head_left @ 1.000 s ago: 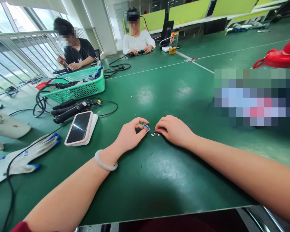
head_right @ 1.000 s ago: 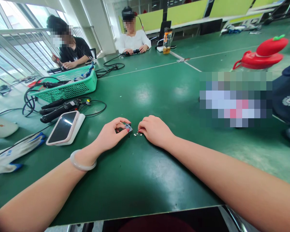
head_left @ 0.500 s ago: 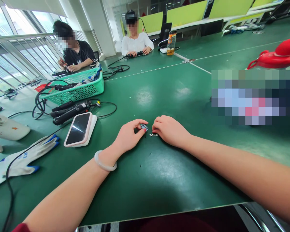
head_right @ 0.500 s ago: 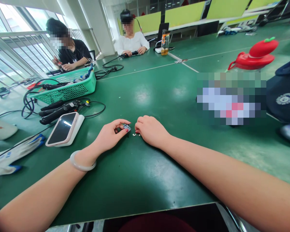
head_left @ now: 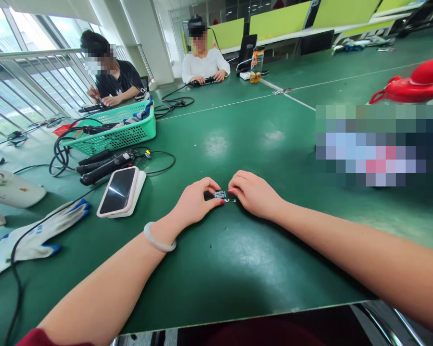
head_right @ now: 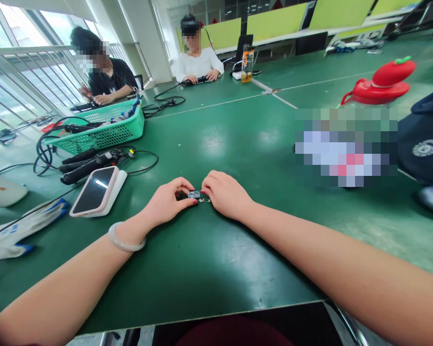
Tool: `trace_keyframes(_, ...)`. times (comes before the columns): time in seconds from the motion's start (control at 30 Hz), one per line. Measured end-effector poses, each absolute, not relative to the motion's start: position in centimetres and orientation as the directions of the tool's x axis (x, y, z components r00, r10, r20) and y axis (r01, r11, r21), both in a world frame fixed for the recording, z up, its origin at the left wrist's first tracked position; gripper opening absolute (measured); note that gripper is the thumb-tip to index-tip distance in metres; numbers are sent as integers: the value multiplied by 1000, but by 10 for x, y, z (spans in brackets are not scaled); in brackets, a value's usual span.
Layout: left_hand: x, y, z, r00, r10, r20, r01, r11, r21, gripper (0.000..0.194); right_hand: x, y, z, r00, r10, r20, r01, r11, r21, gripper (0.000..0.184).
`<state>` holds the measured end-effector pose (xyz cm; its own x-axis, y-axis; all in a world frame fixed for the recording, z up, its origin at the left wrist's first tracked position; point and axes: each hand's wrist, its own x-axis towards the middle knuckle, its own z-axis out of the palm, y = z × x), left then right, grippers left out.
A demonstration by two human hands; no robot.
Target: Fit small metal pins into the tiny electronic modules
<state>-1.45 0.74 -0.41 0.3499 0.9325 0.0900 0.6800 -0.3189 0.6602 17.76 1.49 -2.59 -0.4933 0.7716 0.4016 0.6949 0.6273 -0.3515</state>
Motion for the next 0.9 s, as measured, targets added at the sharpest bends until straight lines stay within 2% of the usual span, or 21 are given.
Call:
trace_keyframes(0.07,-13,6,-4,364,928,79,657,-316,685,25,176,11,-23,-505,726,467,625,681,-382,15)
trace_keyframes(0.17,-12,5,-4,386,919,80,598,-315,737,29,174,8,-21,-531,670,519,571,735,-366,15)
trace_keyframes(0.3,-12,4,-2,433,898,75,526,-319,788,30,174,6,-19,-562,638,526,540,765,-351,16)
trace_keyframes(0.4,-13,4,-2,450,890,73,505,-321,801,30,176,5,-16,-568,643,515,517,765,-384,16)
trace_keyframes(0.57,-15,6,-3,395,911,120,584,-350,732,25,183,7,-14,-523,715,464,555,698,-452,14)
trace_keyframes(0.73,-17,8,-4,336,929,152,672,-350,652,19,184,7,-19,-595,727,343,624,687,-373,13)
trace_keyframes(0.9,-17,9,-5,343,925,164,686,-366,629,19,181,7,-21,-645,695,320,627,719,-300,13)
